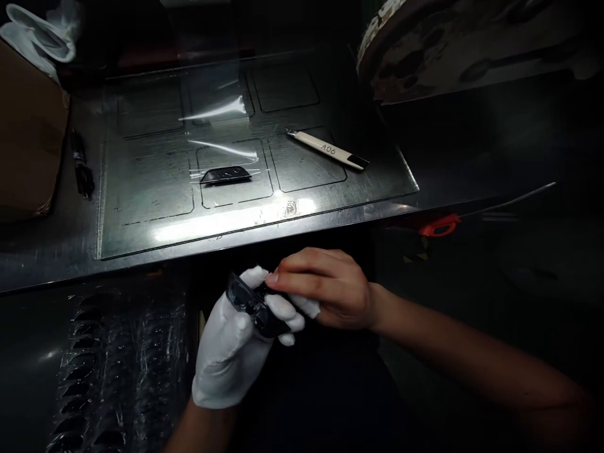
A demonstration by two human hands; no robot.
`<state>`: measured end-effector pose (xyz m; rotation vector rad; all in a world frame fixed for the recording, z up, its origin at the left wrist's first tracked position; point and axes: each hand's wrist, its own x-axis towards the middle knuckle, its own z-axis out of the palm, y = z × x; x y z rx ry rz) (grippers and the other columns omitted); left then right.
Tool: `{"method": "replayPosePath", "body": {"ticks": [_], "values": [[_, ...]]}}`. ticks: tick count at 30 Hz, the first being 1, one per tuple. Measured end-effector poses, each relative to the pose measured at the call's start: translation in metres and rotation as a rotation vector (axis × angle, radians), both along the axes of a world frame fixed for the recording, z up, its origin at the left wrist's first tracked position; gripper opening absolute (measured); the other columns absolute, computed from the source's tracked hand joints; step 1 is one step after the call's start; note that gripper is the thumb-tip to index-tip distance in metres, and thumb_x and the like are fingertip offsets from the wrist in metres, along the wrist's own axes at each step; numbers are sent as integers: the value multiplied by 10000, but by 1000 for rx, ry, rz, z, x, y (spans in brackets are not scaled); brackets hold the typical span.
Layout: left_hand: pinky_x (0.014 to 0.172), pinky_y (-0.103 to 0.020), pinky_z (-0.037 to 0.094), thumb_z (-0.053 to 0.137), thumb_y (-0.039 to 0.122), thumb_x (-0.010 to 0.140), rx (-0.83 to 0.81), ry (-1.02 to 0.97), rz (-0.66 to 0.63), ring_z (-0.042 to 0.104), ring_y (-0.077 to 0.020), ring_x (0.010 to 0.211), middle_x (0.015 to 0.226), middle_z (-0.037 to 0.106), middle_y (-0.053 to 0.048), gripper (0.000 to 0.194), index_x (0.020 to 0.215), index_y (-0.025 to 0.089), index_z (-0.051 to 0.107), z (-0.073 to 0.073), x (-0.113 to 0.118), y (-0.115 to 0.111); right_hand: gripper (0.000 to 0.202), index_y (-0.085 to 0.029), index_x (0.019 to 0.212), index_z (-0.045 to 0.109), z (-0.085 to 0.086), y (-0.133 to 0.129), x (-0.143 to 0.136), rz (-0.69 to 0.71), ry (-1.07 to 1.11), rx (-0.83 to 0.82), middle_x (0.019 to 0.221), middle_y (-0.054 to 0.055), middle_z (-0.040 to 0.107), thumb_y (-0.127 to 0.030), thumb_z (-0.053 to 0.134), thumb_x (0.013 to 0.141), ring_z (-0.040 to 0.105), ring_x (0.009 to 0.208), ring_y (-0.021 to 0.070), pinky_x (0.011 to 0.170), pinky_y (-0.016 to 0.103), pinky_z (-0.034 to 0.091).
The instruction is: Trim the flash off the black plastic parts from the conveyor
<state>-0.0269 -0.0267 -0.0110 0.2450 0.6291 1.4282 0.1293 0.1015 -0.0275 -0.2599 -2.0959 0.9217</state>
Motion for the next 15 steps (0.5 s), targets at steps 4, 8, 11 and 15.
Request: {"method": "replayPosePath", "body": {"ticks": [4, 8, 11, 15], "values": [[716, -266, 594, 732, 396, 933, 17, 102, -12, 768, -214, 921, 1013, 809, -42, 402, 1325, 320, 680, -5, 0, -2, 251, -166, 1197, 697, 12, 4, -2, 161, -188, -828, 1007, 47, 745, -307, 666, 993, 715, 889, 143, 761, 237, 576], [714, -258, 576, 887, 395, 777, -154, 371, -141, 761, -215, 802, 904, 812, -86, 452, 1162, 195, 758, 2, -4, 1, 277, -152, 937, 685, 22, 11, 1, 345, -374, -1113, 873, 25, 710, -421, 750, 920, 659, 758, 127, 666, 215, 518], [767, -261, 559, 885, 321, 746, -175, 712, -167, 732, -218, 833, 886, 801, -66, 345, 1048, 174, 807, 10, -9, 9, 191, -171, 912, 661, 19, 11, 2, 209, -399, -701, 821, 21, 662, -352, 699, 961, 610, 714, 123, 626, 226, 475], [778, -268, 549, 827, 281, 766, -222, 871, 40, 691, -203, 827, 867, 770, -20, 308, 1063, 203, 811, 11, -12, 20, 188, -175, 1137, 624, 17, 11, -5, 64, -143, 39, 804, 33, 641, -126, 594, 958, 582, 690, 153, 608, 274, 430]]}}
